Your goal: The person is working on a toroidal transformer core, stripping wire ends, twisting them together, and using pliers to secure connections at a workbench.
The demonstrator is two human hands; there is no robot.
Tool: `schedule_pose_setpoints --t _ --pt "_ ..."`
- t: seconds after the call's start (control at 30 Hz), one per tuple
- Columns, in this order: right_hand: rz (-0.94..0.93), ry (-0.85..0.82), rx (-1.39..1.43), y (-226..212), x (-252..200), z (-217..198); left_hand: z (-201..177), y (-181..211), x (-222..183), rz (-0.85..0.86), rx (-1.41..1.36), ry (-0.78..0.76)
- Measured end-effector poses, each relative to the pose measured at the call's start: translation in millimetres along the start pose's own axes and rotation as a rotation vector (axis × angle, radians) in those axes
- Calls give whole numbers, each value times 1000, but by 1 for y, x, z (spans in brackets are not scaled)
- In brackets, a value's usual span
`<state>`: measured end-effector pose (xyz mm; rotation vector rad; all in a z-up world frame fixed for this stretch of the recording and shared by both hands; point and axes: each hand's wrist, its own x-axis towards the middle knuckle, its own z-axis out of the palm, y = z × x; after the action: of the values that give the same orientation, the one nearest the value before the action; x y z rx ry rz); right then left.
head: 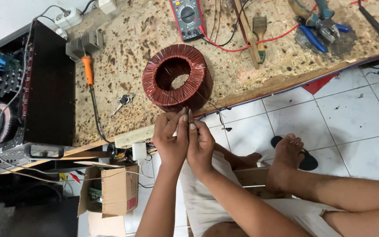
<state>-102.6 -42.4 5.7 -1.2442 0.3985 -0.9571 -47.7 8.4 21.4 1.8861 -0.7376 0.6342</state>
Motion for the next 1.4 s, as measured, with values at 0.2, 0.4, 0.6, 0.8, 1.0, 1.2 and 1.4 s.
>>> schedule_pose_setpoints --t 0.2,0.4,0.6,0.8,1.0,1.2,1.4 --pt "48 33 32 18 9 5 -4 13 6 -145 -143 -64" --pt "-9 55 -29 27 20 -3 3 11 1 -141 -167 -31" --pt "-46 18 -91 23 0 -2 -9 15 3 -211 -247 -143" --pt "-168 54 -305 26 9 2 -5 6 -2 -244 -312 -132" --pt "-341 110 -443 15 14 -8 -5 2 -7 -287 -348 -153" --pt "-623 29 -475 0 27 -8 -4 2 -5 -313 -351 -130" --pt "-725 3 -528 -7 42 -8 4 6 -2 -314 -331 -64"
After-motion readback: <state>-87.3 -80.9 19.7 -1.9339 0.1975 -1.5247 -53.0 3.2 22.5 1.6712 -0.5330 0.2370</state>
